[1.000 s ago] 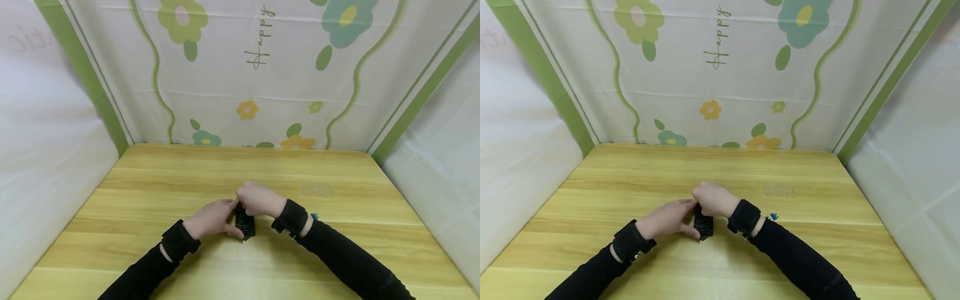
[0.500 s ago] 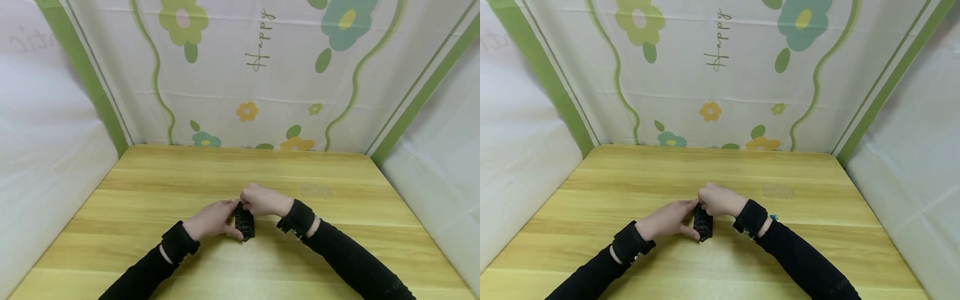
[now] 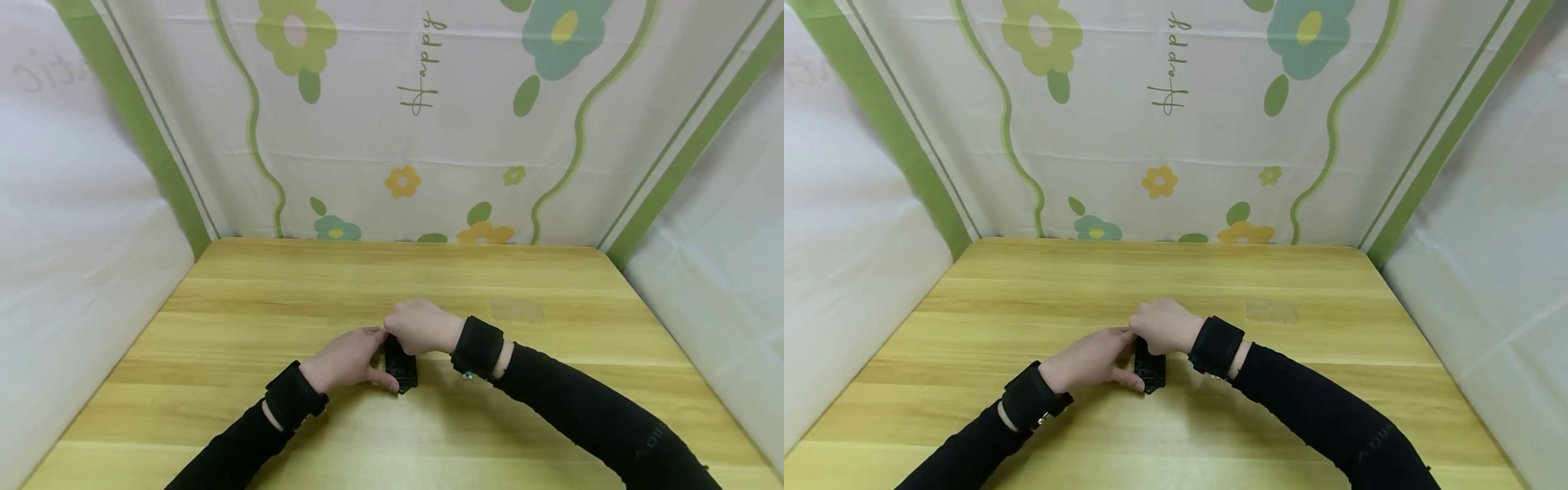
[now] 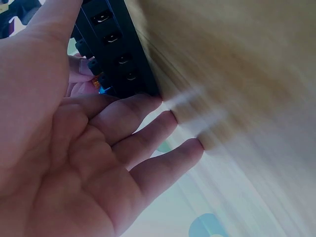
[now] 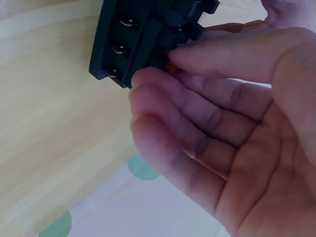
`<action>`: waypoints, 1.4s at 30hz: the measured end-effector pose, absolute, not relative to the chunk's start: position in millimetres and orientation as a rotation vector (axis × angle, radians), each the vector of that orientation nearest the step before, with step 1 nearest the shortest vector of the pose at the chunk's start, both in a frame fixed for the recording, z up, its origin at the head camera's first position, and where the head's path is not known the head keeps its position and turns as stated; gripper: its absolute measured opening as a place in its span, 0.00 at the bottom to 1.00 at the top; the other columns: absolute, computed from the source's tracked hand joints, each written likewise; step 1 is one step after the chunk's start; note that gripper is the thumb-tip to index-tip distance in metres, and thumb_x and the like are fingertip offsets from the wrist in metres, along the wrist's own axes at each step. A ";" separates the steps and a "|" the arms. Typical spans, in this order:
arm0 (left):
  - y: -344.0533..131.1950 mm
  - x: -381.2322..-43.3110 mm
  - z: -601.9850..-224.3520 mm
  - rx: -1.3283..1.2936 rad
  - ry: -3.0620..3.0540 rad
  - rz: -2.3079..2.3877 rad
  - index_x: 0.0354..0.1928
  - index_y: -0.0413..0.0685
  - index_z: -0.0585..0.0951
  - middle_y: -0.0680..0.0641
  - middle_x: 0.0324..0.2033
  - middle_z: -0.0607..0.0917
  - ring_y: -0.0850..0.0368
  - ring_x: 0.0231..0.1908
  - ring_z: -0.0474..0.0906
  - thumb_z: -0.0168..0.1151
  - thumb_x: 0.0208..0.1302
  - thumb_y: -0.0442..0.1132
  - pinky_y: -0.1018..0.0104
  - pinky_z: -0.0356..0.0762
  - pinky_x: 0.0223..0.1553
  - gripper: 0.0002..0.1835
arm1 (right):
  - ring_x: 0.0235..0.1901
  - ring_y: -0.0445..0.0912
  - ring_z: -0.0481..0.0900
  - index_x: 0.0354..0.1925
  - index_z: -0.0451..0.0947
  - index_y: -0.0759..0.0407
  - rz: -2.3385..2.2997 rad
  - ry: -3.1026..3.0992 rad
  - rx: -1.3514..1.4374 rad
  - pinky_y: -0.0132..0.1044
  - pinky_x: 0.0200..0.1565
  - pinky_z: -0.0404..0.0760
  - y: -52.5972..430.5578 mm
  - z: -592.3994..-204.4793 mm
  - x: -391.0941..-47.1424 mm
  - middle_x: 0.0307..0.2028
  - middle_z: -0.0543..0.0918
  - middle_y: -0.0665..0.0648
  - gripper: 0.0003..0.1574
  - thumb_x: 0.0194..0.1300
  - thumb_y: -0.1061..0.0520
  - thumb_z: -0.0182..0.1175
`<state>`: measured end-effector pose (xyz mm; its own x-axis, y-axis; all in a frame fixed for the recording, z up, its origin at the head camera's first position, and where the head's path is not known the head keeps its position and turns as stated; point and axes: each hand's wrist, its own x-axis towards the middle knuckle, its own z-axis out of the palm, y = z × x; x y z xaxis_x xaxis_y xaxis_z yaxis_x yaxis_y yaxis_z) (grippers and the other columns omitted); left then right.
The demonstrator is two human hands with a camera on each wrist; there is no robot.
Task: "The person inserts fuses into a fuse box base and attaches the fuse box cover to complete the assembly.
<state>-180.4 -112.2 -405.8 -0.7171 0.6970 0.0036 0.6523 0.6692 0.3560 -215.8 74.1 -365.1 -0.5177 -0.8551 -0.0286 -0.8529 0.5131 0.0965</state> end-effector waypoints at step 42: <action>-109.5 -177.7 -404.1 1.092 2.743 0.478 0.73 0.42 0.55 0.42 0.61 0.71 0.51 0.58 0.71 0.63 0.50 0.67 0.63 0.67 0.55 0.55 | 0.18 0.39 0.53 0.16 0.62 0.51 -0.050 -2.892 1.596 0.30 0.22 0.54 78.4 -360.3 -228.1 0.17 0.56 0.46 0.23 0.63 0.62 0.61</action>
